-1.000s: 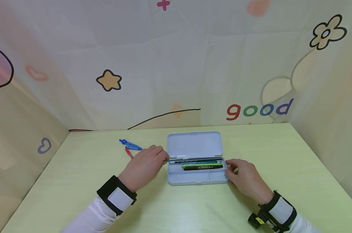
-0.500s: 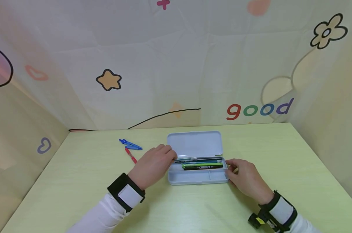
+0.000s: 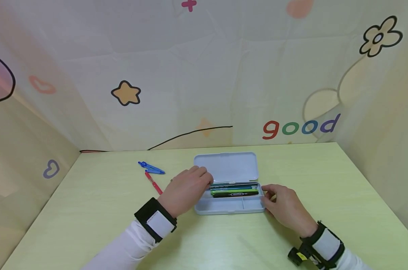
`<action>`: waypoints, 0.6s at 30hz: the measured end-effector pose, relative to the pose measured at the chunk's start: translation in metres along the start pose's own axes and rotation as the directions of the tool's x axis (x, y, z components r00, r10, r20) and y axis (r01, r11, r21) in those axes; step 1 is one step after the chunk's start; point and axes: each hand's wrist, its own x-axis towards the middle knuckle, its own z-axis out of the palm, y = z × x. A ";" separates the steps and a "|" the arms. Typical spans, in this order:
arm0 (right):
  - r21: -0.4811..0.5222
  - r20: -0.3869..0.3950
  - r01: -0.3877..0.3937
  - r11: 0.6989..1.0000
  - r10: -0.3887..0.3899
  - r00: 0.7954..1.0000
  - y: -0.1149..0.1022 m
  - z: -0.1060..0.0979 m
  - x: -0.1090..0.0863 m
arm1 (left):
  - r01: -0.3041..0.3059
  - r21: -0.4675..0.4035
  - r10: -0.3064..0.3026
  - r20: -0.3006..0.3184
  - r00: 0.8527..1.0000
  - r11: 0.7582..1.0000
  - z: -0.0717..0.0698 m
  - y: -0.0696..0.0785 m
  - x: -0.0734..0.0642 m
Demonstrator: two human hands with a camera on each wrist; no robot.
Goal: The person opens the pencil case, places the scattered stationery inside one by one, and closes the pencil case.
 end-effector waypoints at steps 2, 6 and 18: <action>-0.001 0.000 0.004 1.000 -0.004 1.000 0.000 0.000 0.000 | -0.002 -0.001 0.002 0.002 1.000 1.000 0.000 0.002 0.002; 0.000 0.000 0.009 1.000 -0.009 1.000 0.000 0.000 0.000 | 0.003 -0.006 -0.003 0.009 1.000 1.000 0.000 0.004 0.006; -0.005 0.000 0.009 1.000 -0.009 1.000 0.000 0.000 0.000 | -0.007 0.004 0.007 0.006 1.000 1.000 0.006 0.008 0.016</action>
